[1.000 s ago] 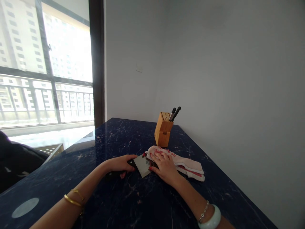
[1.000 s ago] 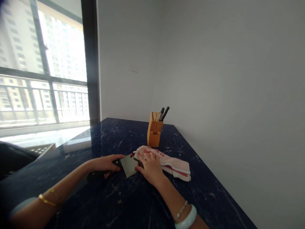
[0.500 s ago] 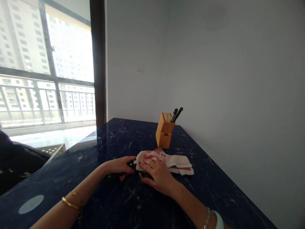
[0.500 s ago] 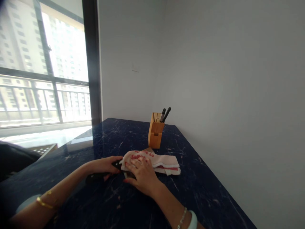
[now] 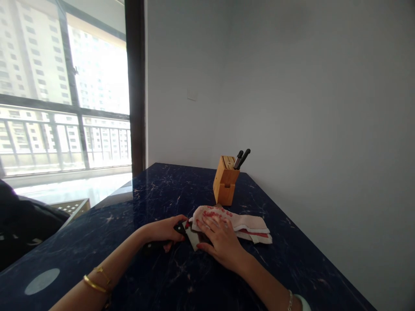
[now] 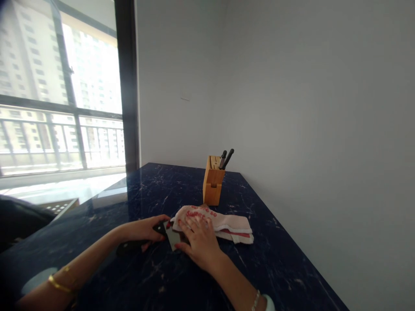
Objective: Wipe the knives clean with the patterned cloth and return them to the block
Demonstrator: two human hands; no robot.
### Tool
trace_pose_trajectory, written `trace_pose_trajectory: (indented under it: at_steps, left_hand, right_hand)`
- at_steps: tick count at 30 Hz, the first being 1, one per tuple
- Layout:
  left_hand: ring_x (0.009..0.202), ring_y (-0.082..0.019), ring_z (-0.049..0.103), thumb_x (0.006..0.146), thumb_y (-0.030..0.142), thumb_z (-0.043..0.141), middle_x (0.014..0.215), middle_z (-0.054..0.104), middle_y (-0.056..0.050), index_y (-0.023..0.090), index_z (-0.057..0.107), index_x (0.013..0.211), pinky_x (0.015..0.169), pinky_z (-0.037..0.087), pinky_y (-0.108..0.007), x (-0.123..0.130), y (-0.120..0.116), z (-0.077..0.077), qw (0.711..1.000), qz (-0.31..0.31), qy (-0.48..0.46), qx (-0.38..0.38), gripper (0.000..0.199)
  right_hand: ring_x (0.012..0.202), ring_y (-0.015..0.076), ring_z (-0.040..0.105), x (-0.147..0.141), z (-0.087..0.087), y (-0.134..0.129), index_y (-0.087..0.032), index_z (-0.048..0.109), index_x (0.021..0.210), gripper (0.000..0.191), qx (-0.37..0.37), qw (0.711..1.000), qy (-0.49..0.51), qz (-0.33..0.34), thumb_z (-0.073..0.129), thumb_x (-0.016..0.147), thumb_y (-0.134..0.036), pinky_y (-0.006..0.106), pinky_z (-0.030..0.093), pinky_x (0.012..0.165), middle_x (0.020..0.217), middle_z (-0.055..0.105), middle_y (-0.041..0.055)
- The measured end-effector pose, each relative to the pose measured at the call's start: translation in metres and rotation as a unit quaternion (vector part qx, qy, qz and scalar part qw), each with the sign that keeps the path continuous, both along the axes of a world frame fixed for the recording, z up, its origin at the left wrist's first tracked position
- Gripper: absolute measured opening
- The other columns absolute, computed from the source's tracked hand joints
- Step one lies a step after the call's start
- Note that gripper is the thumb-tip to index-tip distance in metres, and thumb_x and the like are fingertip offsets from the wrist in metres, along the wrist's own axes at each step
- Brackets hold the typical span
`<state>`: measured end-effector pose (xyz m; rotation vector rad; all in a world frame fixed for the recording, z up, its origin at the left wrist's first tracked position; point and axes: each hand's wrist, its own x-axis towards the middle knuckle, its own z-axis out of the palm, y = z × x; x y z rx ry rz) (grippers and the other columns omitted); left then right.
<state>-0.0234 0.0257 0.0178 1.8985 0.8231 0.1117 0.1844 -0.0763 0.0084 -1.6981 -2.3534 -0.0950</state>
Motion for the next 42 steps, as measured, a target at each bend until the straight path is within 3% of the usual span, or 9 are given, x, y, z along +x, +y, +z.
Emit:
trace_pose_trajectory:
  at_steps: [9, 17, 24, 31, 38, 42]
  left_hand:
    - [0.036, -0.008, 0.049, 0.066, 0.023, 0.053, 0.059, 0.053, 0.007, 0.018, 0.044, 0.097, 0.033, 0.039, -0.017, 0.001, 0.002, -0.004, 1.000, 0.001, 0.000, -0.006, 0.032]
    - [0.036, -0.007, 0.051, 0.065, 0.020, 0.053, 0.068, 0.056, 0.005, 0.019, 0.041, 0.098, 0.032, 0.041, -0.017, 0.001, 0.006, -0.009, 1.000, 0.001, -0.001, -0.012, 0.035]
    - [0.032, -0.011, 0.051, 0.064, 0.017, 0.051, 0.053, 0.055, 0.007, 0.019, 0.040, 0.096, 0.028, 0.038, -0.016, 0.003, 0.010, -0.014, 1.000, 0.001, 0.005, -0.028, 0.034]
    - [0.034, -0.010, 0.054, 0.062, 0.016, 0.052, 0.055, 0.057, 0.005, 0.018, 0.044, 0.093, 0.029, 0.041, -0.016, 0.001, 0.013, -0.016, 0.998, 0.005, -0.024, -0.054, 0.031]
    - [0.036, -0.012, 0.055, 0.062, 0.015, 0.052, 0.053, 0.058, 0.005, 0.018, 0.044, 0.093, 0.029, 0.041, -0.016, 0.000, 0.016, -0.023, 0.997, 0.021, -0.042, -0.067, 0.031]
    - [0.035, -0.012, 0.054, 0.063, 0.017, 0.052, 0.054, 0.057, 0.006, 0.019, 0.044, 0.094, 0.030, 0.044, -0.019, 0.001, 0.015, -0.022, 0.995, 0.031, -0.041, -0.083, 0.033]
  right_hand:
    - [0.128, 0.0272, 0.019, 0.003, -0.005, 0.001, -0.032, 0.021, 0.135, 0.058, 0.010, 1.000, -0.003, -0.014, 0.023, 0.084, -0.060, 0.054, 0.008, 0.101, 0.140, 0.028, 0.0006]
    - [0.128, 0.0293, 0.019, -0.002, -0.010, -0.005, -0.030, 0.018, 0.136, 0.065, -0.001, 1.000, -0.005, 0.011, 0.025, 0.081, -0.063, 0.056, 0.014, 0.100, 0.141, 0.023, 0.0026]
    - [0.127, 0.0325, 0.022, -0.002, -0.020, -0.001, -0.030, 0.012, 0.137, 0.070, -0.003, 0.999, -0.026, 0.028, 0.033, 0.079, -0.063, 0.059, 0.015, 0.099, 0.141, 0.021, 0.0037]
    - [0.126, 0.0338, 0.022, -0.003, -0.033, 0.011, -0.029, 0.003, 0.137, 0.074, 0.001, 0.999, -0.020, 0.051, 0.036, 0.079, -0.061, 0.060, 0.019, 0.098, 0.141, 0.018, 0.0044]
    - [0.126, 0.0311, 0.024, 0.004, -0.023, 0.016, -0.029, 0.003, 0.137, 0.073, 0.015, 0.996, -0.023, 0.086, 0.039, 0.080, -0.057, 0.055, 0.021, 0.099, 0.142, 0.019, 0.0031]
    - [0.125, 0.0234, 0.028, 0.017, -0.009, 0.017, -0.035, 0.009, 0.136, 0.064, 0.006, 0.995, -0.014, 0.100, 0.038, 0.082, -0.055, 0.045, 0.023, 0.102, 0.140, 0.027, -0.0023]
